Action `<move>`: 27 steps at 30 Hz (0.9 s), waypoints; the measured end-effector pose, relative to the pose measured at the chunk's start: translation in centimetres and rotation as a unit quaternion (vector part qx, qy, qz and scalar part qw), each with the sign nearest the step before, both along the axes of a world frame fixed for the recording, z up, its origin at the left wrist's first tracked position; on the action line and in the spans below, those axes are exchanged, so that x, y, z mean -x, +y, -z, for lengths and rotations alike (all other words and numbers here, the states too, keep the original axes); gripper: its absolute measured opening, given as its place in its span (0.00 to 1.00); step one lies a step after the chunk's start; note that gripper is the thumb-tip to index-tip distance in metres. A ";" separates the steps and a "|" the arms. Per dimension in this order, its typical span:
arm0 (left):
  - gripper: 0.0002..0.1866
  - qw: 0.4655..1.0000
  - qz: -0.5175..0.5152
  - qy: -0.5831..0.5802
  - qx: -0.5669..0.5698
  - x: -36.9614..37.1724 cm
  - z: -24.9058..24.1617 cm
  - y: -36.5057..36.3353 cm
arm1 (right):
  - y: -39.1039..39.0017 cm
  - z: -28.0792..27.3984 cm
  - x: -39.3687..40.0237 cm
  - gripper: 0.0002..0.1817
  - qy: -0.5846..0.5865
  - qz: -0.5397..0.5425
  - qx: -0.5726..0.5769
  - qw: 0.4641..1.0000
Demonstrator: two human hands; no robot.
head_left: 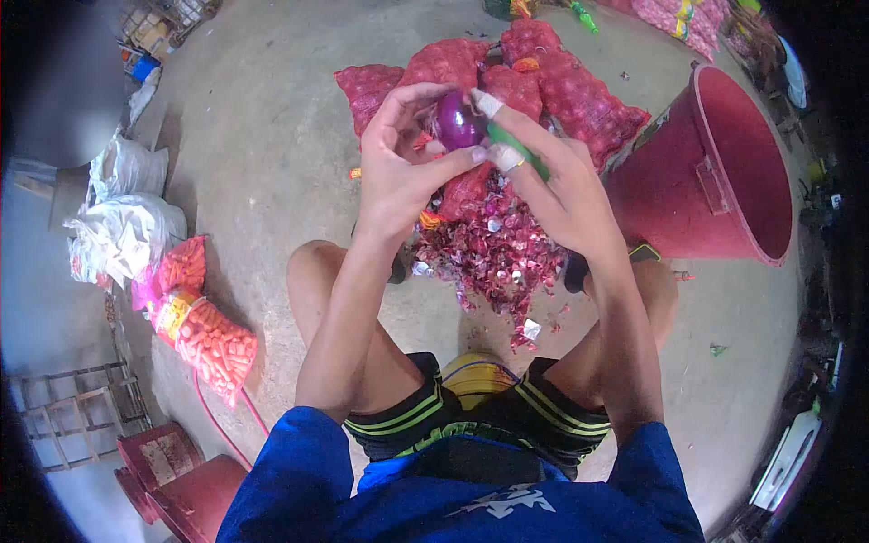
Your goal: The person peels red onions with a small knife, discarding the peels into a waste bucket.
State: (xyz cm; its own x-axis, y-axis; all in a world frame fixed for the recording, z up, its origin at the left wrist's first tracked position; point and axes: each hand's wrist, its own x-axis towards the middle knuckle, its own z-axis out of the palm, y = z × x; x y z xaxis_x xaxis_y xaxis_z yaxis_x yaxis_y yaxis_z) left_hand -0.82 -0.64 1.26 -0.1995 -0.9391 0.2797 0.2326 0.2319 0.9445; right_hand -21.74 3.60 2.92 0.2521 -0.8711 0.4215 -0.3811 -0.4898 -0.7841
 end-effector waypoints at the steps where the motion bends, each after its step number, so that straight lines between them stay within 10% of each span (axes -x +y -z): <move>1: 0.36 1.000 0.000 0.000 0.000 0.0 0.1 0.0 | -0.4 0.5 -0.1 0.28 0.000 0.000 0.000 1.000; 7: 0.38 0.994 0.044 0.096 -0.004 0.6 -0.4 0.4 | -1.9 2.0 0.8 0.26 -0.181 0.068 -0.137 0.971; 13: 0.38 0.989 0.043 0.143 -0.017 0.4 -0.4 0.1 | -0.7 0.9 1.1 0.32 -0.102 0.056 -0.177 0.977; 27: 0.31 0.986 -0.077 -0.124 0.075 0.6 0.4 -0.3 | 0.2 0.1 1.1 0.37 -0.007 -0.019 -0.080 0.997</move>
